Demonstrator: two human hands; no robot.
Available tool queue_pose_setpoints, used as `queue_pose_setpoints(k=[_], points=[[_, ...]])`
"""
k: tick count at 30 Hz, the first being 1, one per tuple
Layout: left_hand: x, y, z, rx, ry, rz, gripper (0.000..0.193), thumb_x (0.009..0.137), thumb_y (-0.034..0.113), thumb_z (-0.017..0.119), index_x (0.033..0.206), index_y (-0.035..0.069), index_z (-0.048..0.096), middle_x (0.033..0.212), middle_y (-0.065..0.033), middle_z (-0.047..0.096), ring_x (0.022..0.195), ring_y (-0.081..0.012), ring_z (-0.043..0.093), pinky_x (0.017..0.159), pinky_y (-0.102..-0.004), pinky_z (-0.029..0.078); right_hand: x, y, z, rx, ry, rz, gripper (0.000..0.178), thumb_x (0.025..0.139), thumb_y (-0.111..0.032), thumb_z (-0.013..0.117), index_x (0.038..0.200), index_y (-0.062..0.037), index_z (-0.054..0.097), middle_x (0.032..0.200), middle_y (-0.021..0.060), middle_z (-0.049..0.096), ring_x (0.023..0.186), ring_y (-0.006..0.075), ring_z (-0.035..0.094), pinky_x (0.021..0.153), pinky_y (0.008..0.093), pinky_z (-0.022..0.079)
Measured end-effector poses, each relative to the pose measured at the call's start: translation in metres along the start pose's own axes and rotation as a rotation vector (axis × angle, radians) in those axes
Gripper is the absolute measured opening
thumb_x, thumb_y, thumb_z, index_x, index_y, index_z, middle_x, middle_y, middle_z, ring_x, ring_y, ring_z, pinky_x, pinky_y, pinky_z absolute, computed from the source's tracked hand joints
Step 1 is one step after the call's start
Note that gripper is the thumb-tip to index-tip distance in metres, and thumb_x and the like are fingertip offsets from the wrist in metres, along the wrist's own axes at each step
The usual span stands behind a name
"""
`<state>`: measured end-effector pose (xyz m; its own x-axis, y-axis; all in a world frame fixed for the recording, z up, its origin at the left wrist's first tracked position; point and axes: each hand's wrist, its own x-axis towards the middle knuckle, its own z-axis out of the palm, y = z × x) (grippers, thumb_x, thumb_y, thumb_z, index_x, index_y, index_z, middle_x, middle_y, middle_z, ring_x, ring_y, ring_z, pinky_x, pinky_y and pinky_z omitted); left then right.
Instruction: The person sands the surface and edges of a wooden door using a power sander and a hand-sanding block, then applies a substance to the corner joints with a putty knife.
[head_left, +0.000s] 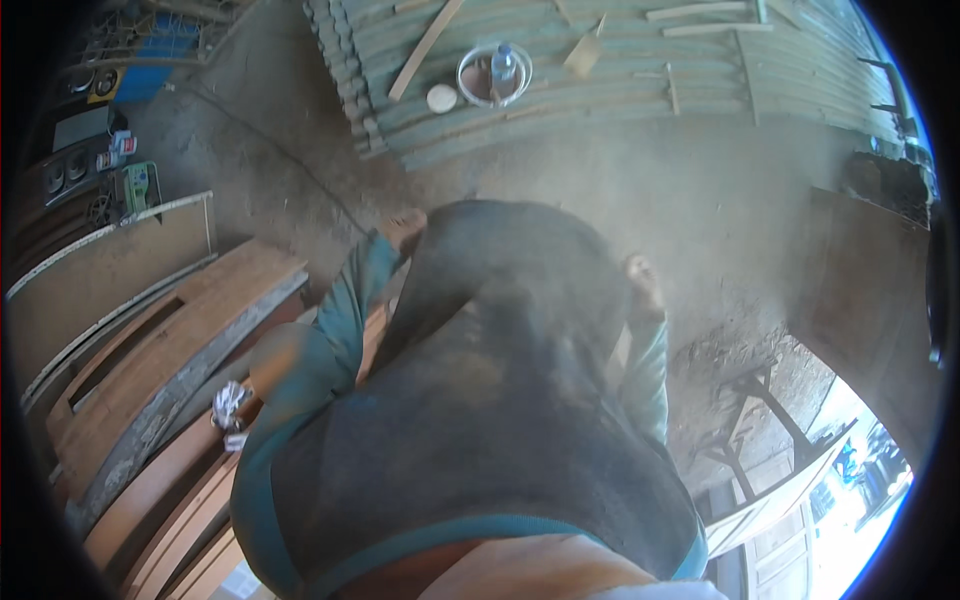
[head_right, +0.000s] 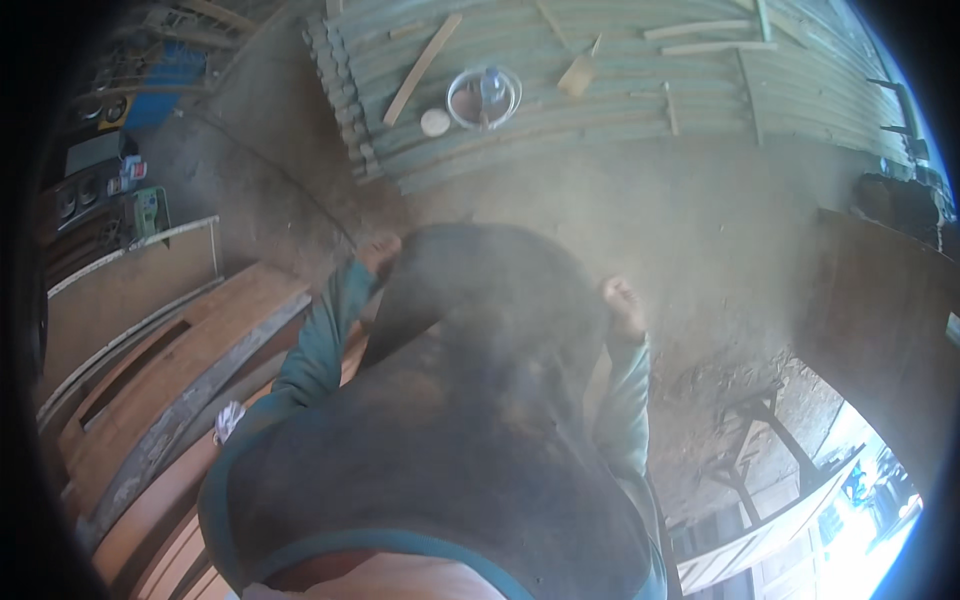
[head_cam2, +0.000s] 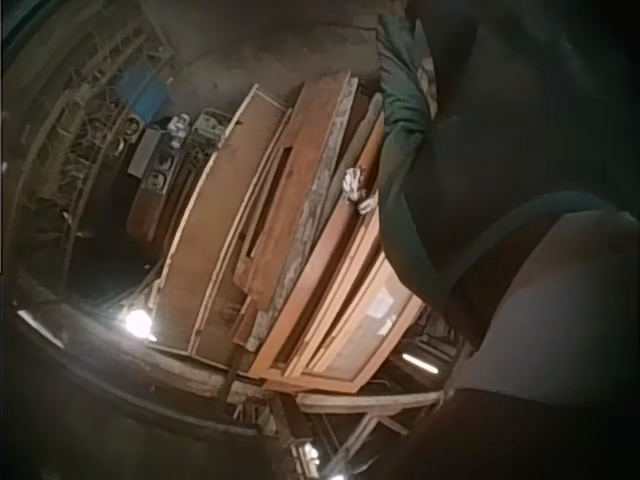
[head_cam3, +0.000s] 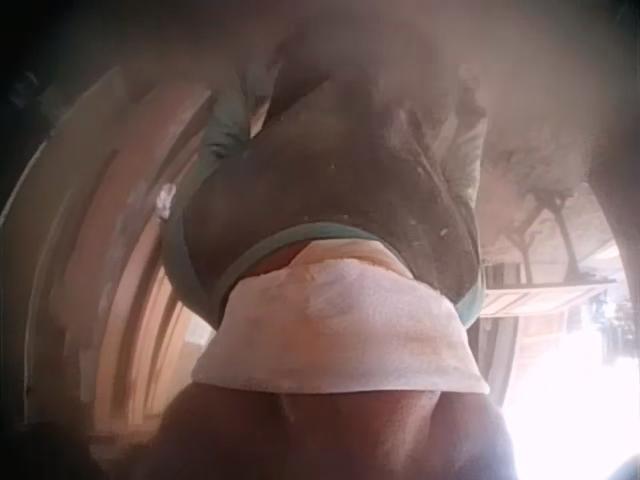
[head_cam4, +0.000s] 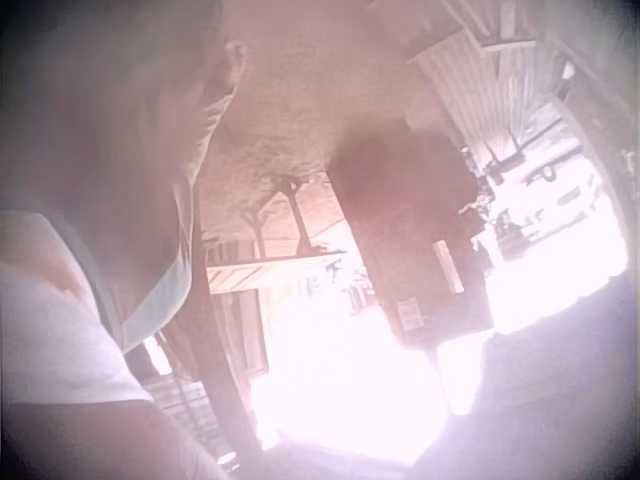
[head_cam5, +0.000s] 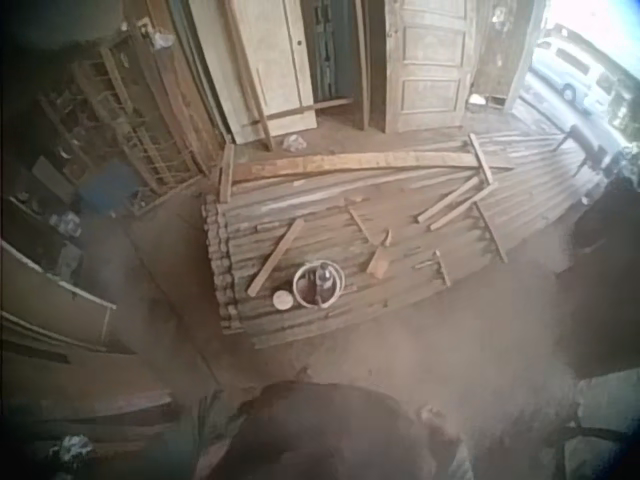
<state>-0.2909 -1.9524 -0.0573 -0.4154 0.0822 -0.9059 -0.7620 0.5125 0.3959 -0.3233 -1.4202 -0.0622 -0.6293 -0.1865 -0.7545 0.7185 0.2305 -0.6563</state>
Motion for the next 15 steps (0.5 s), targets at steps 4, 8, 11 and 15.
queue_pose_setpoints(k=[4, 8, 11, 15], points=[[0.002, 0.037, 0.001, 0.476, 0.104, 0.176, 0.044, 0.096, 0.034, 0.070, 0.138, 0.019, 0.067, 0.126, -0.0148, 0.072, 0.130, -0.0318, 0.060, 0.113, -0.0461, 0.043, 0.037, 0.035, -0.012, -0.722, 0.223, -0.232, 0.024, 0.091, -0.016, 0.077, 0.109, -0.0019, 0.072, 0.102, 0.0075, 0.075, 0.095, 0.0216, 0.071, 0.085, 0.0381, 0.057], [-0.044, -0.004, -0.015, -0.308, -0.069, 0.340, 0.034, 0.096, 0.030, 0.071, 0.126, 0.015, 0.071, 0.116, -0.0101, 0.074, 0.117, -0.0256, 0.064, 0.102, -0.0409, 0.048, -0.038, -0.087, 0.004, 0.481, -0.339, -0.329, 0.030, 0.091, -0.016, 0.076, 0.116, -0.0007, 0.069, 0.102, 0.0082, 0.075, 0.098, 0.0224, 0.070, 0.088, 0.0397, 0.057], [0.013, -0.008, 0.010, 0.808, 0.160, 0.222, 0.022, 0.096, 0.024, 0.074, 0.115, 0.013, 0.075, 0.104, -0.0036, 0.074, 0.103, -0.0172, 0.066, 0.092, -0.0350, 0.051, 0.050, 0.096, 0.002, -0.997, 0.362, -0.134, 0.032, 0.087, -0.023, 0.080, 0.111, -0.0043, 0.074, 0.107, 0.0126, 0.077, 0.101, 0.0244, 0.073, 0.087, 0.0410, 0.058], [-0.036, 0.004, -0.004, -0.137, 0.023, 0.249, 0.013, 0.099, 0.020, 0.073, 0.107, 0.011, 0.077, 0.096, 0.0039, 0.073, 0.094, -0.0077, 0.064, 0.084, -0.0280, 0.052, -0.039, -0.096, 0.034, -0.151, 0.016, -0.168, 0.022, 0.087, -0.015, 0.081, 0.104, -0.0034, 0.073, 0.091, 0.0014, 0.071, 0.091, 0.0121, 0.066, 0.084, 0.0313, 0.054]])
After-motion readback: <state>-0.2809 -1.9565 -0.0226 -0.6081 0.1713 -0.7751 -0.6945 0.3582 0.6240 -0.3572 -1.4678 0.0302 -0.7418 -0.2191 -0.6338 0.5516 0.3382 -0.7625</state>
